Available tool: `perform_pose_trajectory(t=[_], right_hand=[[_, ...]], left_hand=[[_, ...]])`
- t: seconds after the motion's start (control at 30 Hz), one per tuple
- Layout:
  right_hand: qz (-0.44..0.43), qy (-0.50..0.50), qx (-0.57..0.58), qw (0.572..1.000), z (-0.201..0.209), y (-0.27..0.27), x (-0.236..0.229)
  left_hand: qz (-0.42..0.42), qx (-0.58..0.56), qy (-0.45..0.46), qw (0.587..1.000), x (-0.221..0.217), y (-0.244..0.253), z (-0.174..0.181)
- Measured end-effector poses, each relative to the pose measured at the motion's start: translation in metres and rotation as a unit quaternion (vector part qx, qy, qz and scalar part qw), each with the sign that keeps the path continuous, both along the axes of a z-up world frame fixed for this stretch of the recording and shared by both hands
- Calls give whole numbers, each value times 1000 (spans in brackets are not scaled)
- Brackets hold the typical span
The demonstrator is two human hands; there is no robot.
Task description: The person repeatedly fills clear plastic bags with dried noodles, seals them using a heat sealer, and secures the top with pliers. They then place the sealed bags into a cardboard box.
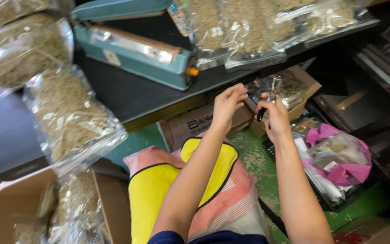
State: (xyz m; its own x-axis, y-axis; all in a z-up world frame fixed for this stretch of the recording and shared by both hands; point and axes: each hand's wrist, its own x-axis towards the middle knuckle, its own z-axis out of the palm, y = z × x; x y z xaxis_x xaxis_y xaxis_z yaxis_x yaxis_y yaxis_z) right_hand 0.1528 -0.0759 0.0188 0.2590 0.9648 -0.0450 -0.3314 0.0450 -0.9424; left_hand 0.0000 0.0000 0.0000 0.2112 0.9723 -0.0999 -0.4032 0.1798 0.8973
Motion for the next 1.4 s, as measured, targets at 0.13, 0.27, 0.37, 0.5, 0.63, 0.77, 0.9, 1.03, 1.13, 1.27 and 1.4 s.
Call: perform_pose_trajectory(t=[0.13, 0.27, 0.37, 0.5, 0.63, 0.77, 0.9, 1.03, 1.13, 1.27, 1.4], right_hand=[[24, -61, -25, 998, -8, 17, 23], [52, -75, -58, 994, -7, 32, 28], [78, -110, -71, 988, -3, 44, 25], [84, -115, -66, 988, 7, 53, 23], [93, -128, -32, 987, 15, 56, 24], [101, -143, -5, 985, 23, 58, 19], [109, -152, -12, 982, 30, 60, 15], [108, -159, -50, 980, 38, 62, 12], [118, -154, -50, 980, 45, 63, 9], [113, -149, -70, 980, 46, 60, 7], [103, -143, -92, 980, 41, 62, 9]], left_hand=[[36, -63, -67, 995, 32, 5, 31], [50, -85, -84, 992, 37, 1, 40], [52, -83, -90, 991, 35, 3, 38], [55, -63, -101, 991, 31, 4, 37], [56, -89, -87, 991, 35, 7, 47], [59, -120, -128, 983, 42, 12, 62], [111, -125, -151, 974, 54, 14, 66], [135, -137, -125, 973, 57, 14, 66], [141, -130, -113, 975, 55, 15, 65], [144, -116, -120, 975, 56, 15, 60], [140, -116, -115, 977, 55, 17, 59]])
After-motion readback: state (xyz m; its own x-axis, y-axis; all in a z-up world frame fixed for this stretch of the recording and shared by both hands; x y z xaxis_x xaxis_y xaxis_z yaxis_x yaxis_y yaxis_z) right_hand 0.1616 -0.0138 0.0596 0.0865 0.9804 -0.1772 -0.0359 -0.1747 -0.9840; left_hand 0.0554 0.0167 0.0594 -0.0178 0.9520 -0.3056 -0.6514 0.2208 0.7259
